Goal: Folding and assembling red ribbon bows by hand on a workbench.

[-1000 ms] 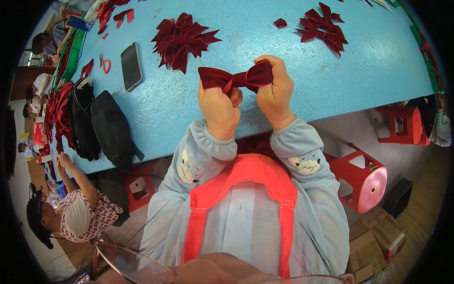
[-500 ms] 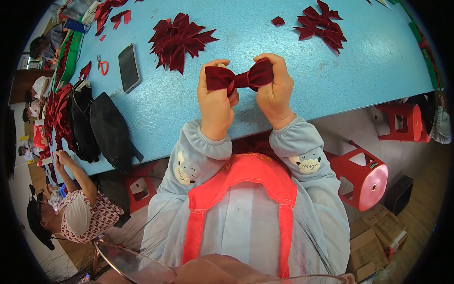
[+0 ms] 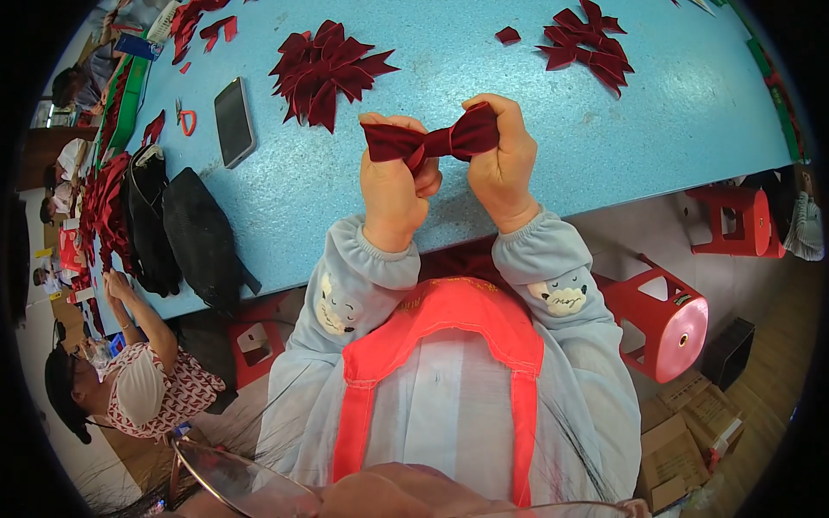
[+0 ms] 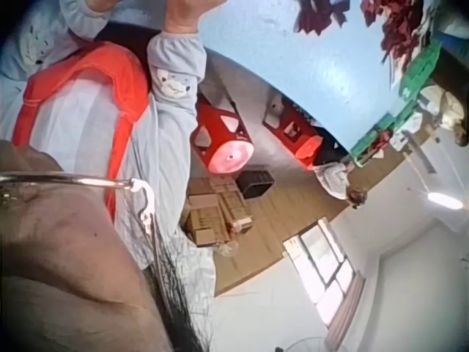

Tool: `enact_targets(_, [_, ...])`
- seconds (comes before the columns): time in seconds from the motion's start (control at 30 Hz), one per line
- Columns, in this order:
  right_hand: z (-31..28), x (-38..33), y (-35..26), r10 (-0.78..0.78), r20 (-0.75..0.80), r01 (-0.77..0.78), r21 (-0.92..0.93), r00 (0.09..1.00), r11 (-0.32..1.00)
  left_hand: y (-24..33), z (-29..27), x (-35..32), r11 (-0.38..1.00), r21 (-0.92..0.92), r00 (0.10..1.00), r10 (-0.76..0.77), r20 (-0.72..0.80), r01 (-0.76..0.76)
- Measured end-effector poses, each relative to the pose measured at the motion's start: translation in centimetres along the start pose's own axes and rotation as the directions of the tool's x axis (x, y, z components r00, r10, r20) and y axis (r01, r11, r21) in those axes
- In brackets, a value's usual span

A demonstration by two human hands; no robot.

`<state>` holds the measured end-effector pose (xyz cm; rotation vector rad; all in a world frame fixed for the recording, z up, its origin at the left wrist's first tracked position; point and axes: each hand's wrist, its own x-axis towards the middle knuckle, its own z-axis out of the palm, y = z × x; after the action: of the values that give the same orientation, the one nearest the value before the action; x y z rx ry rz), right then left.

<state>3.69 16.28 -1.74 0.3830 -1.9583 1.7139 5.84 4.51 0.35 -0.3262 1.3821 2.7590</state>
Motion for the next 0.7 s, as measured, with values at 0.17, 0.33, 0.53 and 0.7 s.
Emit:
enact_targets(0.17, [0.0, 0.0, -0.1, -0.024, -0.001, 0.024, -0.018, 1.000, 1.000, 0.1, -0.6, 0.0, 0.988, -0.113, 0.994, -0.099, 0.044, 0.104])
enact_targets(0.33, [0.0, 0.0, -0.2, -0.062, -0.008, 0.062, -0.056, 0.998, 0.997, 0.1, -0.7, 0.0, 0.976, -0.185, 0.992, -0.096, 0.085, 0.111])
enact_targets(0.53, [0.0, 0.0, 0.1, 0.033, -0.012, -0.033, 0.016, 0.999, 0.999, -0.2, -0.7, 0.2, 0.995, 0.078, 0.989, -0.072, 0.127, 0.062])
enact_targets(0.7, [-0.2, 0.0, 0.2, 0.002, -0.011, -0.002, -0.003, 1.000, 1.000, -0.2, -1.0, 0.1, 0.974, 0.190, 0.978, -0.152, 0.143, 0.123])
